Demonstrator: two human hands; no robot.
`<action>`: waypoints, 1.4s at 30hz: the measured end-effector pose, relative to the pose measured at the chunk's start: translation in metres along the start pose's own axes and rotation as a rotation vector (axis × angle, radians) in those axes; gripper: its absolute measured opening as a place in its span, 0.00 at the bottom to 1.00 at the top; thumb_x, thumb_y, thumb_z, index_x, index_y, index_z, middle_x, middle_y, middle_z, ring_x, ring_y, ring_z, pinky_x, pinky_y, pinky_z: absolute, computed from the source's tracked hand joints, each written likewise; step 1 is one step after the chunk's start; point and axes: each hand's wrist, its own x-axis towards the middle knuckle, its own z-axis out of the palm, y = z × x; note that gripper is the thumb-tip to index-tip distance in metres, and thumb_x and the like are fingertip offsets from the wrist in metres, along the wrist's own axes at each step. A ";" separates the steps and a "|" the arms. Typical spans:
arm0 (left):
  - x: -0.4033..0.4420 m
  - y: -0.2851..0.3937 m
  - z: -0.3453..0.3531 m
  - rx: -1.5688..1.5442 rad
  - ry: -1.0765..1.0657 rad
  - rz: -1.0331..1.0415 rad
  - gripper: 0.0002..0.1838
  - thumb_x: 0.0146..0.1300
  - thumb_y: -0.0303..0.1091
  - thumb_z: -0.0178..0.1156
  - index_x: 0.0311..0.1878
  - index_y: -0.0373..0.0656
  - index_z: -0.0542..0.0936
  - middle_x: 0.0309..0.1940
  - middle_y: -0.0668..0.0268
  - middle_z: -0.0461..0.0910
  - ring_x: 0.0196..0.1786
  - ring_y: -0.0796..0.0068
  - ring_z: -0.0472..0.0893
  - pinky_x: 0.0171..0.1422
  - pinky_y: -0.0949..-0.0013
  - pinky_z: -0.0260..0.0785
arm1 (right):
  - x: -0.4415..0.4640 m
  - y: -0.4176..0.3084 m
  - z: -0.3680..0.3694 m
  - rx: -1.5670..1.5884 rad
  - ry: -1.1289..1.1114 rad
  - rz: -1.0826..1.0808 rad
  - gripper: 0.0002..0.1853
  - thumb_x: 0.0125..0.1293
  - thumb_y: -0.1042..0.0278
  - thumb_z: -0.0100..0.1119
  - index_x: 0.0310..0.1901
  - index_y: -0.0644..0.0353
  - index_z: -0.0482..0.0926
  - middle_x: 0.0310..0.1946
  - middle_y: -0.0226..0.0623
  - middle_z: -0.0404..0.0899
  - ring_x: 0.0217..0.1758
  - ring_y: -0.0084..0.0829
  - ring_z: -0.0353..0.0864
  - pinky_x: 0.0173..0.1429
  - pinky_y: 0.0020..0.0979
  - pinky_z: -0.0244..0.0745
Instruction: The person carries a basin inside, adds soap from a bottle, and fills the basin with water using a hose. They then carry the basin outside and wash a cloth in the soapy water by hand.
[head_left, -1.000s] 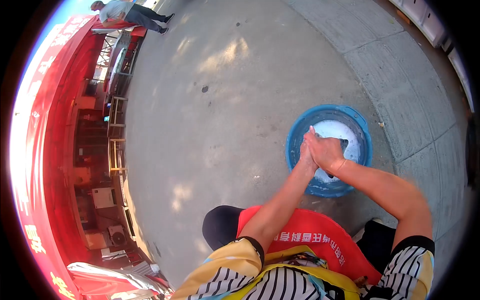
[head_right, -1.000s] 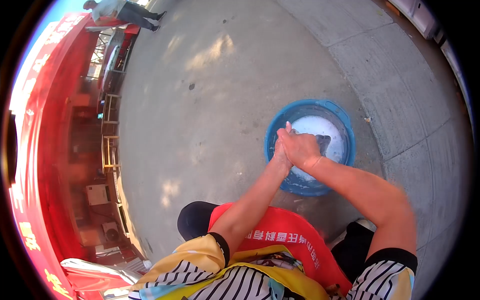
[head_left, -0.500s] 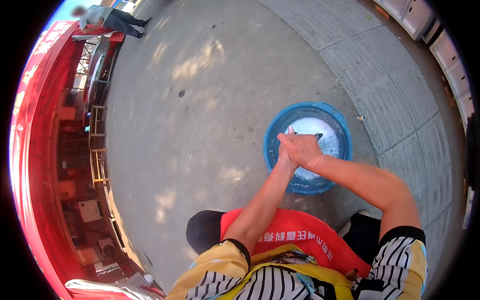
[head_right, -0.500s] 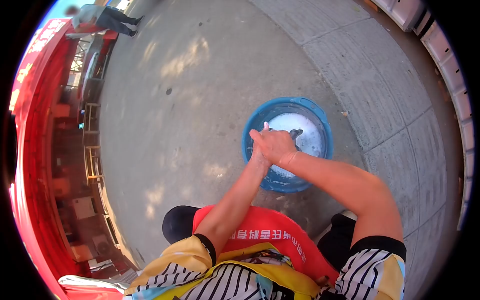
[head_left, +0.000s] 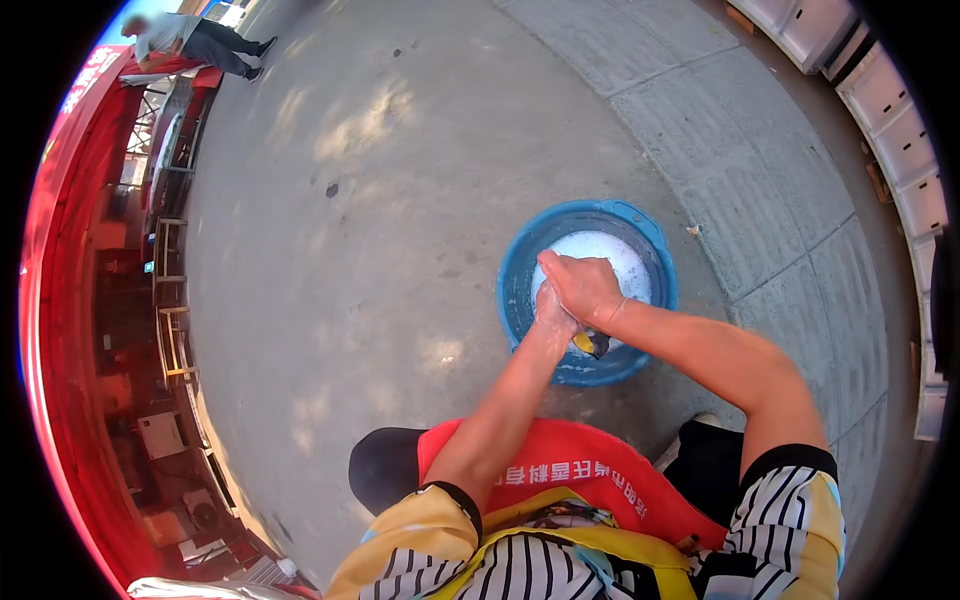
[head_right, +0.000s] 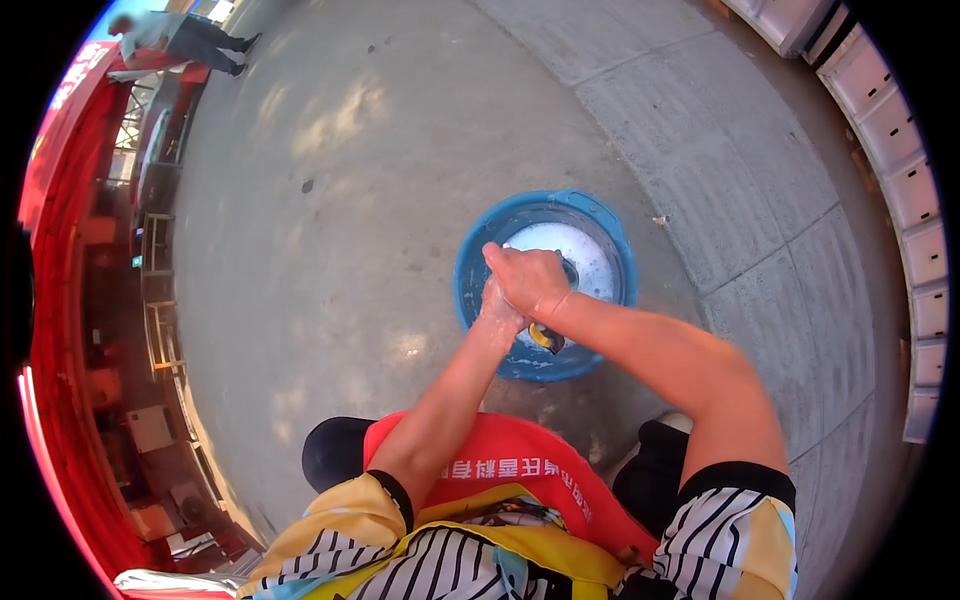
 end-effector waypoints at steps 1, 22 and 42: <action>0.022 -0.024 -0.028 0.166 -0.168 0.223 0.26 0.63 0.57 0.46 0.55 0.48 0.68 0.50 0.65 0.73 0.51 0.64 0.74 0.52 0.55 0.68 | -0.003 -0.007 0.000 -0.084 -0.106 -0.063 0.08 0.62 0.63 0.45 0.41 0.54 0.68 0.28 0.39 0.79 0.27 0.46 0.78 0.29 0.45 0.70; 0.012 0.044 -0.047 0.642 -0.196 0.352 0.25 0.49 0.20 0.50 0.55 0.36 0.69 0.49 0.62 0.73 0.53 0.69 0.72 0.57 0.69 0.63 | 0.019 0.074 -0.055 1.426 -0.563 0.747 0.16 0.63 0.66 0.55 0.50 0.63 0.68 0.44 0.33 0.73 0.49 0.24 0.73 0.53 0.29 0.69; 0.029 0.009 -0.044 -0.462 0.125 -0.156 0.24 0.61 0.60 0.49 0.20 0.52 0.68 0.19 0.68 0.72 0.21 0.73 0.70 0.24 0.62 0.63 | -0.009 -0.018 0.013 -0.022 -0.050 -0.031 0.22 0.59 0.55 0.54 0.49 0.59 0.61 0.20 0.46 0.76 0.21 0.49 0.77 0.23 0.48 0.67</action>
